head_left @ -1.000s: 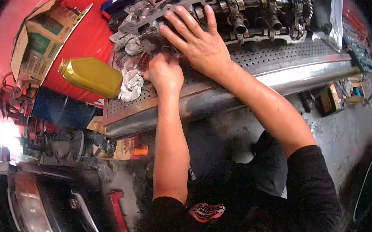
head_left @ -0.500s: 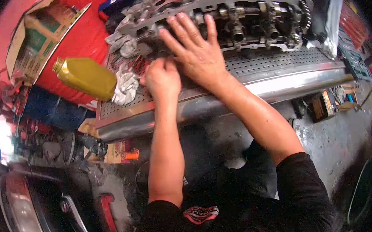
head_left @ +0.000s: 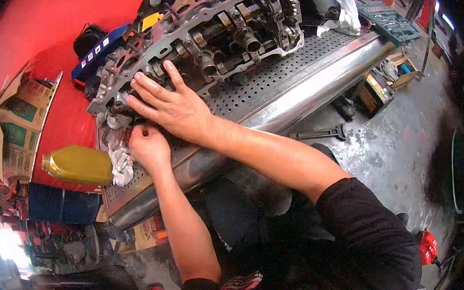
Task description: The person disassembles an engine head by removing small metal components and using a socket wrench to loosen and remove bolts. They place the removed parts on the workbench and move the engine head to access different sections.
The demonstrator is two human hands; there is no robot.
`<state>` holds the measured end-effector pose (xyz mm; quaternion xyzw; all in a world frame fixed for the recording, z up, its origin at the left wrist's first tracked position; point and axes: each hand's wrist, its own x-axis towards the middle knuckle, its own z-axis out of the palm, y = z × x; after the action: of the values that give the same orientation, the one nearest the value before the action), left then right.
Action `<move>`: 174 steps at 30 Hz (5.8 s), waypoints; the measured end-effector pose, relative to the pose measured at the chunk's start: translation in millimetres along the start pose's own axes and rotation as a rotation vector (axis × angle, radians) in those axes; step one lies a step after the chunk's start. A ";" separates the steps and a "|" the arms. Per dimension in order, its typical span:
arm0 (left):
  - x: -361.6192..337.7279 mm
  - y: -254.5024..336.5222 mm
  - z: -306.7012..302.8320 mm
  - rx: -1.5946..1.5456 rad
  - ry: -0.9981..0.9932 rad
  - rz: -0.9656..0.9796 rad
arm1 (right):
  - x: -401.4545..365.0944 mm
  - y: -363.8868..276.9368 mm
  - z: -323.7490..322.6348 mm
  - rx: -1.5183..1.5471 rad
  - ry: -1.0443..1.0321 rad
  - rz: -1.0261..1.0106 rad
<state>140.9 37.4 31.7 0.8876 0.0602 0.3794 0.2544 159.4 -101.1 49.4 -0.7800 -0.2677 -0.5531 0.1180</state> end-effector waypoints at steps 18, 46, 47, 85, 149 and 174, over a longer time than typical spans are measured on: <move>-5.1 5.9 -8.2 -0.022 0.030 -0.066 | 1.2 -0.1 -1.0 -0.087 -0.089 -0.028; -19.5 5.2 -5.8 0.340 -0.129 0.171 | 2.8 -2.7 -5.2 -0.035 -0.118 -0.004; -19.9 4.7 -4.8 0.326 -0.106 0.170 | 2.6 -3.4 -6.2 -0.032 -0.118 0.000; 113.9 -62.4 -47.9 0.584 -0.445 0.031 | 7.0 -3.3 -4.4 -0.058 -0.150 0.006; -44.5 5.3 -75.3 -1.509 -0.501 -0.889 | 3.9 1.0 -3.6 0.000 -0.094 -0.002; -50.5 -11.5 -62.8 -1.286 -0.323 -0.637 | -3.0 2.4 4.5 0.021 -0.005 -0.013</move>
<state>62.2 57.7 30.2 0.5472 0.0423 0.1119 0.8284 163.5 -101.7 45.2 -0.7783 -0.2787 -0.5493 0.1219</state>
